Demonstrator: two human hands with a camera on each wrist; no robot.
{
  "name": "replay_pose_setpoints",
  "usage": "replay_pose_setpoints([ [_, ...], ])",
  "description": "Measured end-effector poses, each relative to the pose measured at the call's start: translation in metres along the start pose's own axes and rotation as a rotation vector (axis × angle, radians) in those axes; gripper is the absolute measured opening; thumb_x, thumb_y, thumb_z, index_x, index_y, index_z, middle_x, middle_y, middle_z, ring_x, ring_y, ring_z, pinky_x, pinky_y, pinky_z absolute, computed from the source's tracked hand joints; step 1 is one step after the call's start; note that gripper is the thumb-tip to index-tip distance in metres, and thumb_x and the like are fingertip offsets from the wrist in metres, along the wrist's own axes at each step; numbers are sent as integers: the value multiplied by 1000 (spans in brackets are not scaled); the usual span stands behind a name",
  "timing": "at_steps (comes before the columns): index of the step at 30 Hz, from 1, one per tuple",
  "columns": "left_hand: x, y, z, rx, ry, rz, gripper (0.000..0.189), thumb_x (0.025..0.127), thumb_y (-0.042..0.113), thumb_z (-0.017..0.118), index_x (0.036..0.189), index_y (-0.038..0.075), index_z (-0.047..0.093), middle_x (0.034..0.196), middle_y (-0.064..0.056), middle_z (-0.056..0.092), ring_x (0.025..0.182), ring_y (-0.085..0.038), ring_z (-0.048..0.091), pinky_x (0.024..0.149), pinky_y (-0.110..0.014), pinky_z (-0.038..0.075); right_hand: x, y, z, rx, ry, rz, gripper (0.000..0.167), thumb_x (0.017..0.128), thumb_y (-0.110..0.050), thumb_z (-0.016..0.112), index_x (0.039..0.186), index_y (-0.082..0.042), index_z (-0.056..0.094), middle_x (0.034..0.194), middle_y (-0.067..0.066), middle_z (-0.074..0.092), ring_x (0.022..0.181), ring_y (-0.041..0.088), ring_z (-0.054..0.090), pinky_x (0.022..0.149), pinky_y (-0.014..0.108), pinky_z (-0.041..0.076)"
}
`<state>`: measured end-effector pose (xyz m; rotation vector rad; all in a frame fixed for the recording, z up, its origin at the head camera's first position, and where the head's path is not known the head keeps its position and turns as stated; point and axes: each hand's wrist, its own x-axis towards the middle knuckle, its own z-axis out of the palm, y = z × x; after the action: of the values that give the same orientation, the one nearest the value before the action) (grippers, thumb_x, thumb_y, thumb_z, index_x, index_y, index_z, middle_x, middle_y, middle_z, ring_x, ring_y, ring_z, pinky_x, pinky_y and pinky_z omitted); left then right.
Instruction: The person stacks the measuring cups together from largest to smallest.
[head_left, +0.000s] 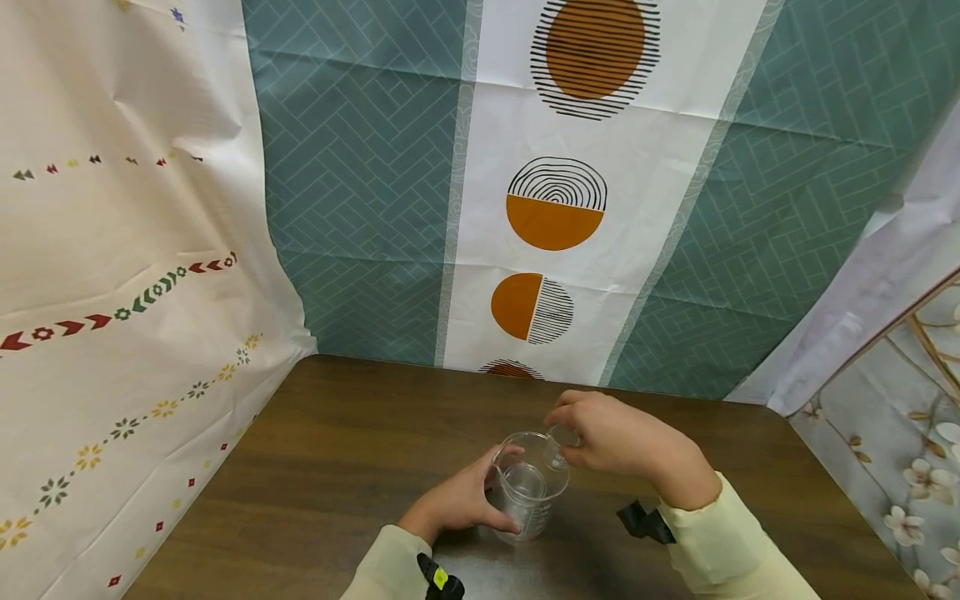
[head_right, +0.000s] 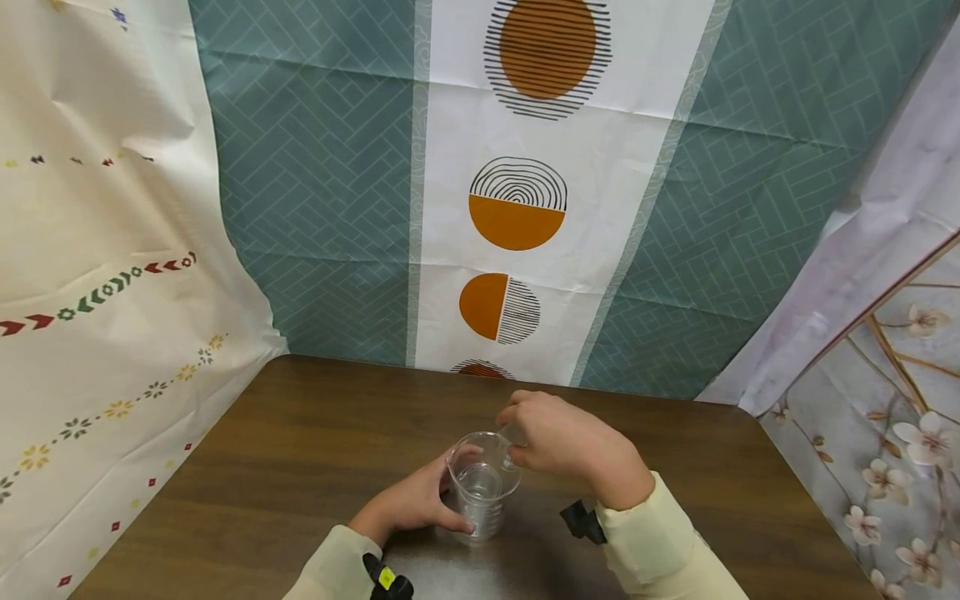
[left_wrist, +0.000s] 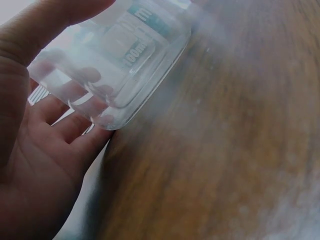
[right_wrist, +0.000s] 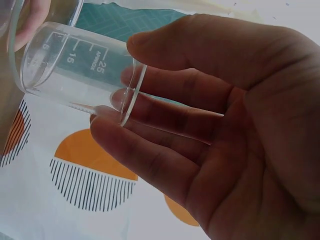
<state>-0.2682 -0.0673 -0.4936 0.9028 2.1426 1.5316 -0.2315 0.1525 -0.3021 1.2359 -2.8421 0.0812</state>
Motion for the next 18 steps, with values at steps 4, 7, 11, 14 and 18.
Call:
replay_pose_setpoints([
  [4, 0, -1, -1, 3, 2, -1, 87, 72, 22, 87, 140, 35, 34, 141, 4, 46, 130, -18, 48, 105, -38, 40, 2, 0, 2, 11, -5, 1, 29, 80, -12, 72, 109, -7, 71, 105, 3, 65, 91, 15, 62, 79, 30, 53],
  [7, 0, -2, 0, -5, 2, 3, 86, 72, 22, 87, 139, 35, 34, 141, 4, 47, 130, -18, 47, 106, -37, 40, 3, 0, 3, 19, 0, -8, 29, 80, -10, 71, 108, -7, 71, 103, 3, 65, 90, 16, 62, 78, 30, 52],
  [11, 0, -1, 0, -20, -2, 19, 87, 72, 21, 87, 140, 32, 34, 142, 4, 47, 132, -16, 46, 107, -35, 39, 3, -1, 5, 21, 3, -12, 28, 80, -12, 71, 108, -6, 71, 101, 0, 64, 85, 14, 61, 76, 28, 52],
  [14, 0, 0, 0, -24, -5, 22, 88, 72, 21, 86, 142, 30, 34, 142, 4, 47, 132, -16, 46, 108, -36, 38, 4, -2, 5, 26, 0, -4, 28, 80, -12, 72, 108, -6, 71, 101, -1, 63, 84, 10, 59, 75, 27, 52],
  [18, 0, 0, 0, -16, -5, 9, 88, 72, 22, 86, 142, 31, 33, 142, 4, 47, 131, -17, 47, 107, -38, 39, 5, -2, 8, 37, -6, 1, 29, 80, -12, 72, 108, -6, 70, 102, 1, 63, 83, 9, 58, 74, 26, 51],
])
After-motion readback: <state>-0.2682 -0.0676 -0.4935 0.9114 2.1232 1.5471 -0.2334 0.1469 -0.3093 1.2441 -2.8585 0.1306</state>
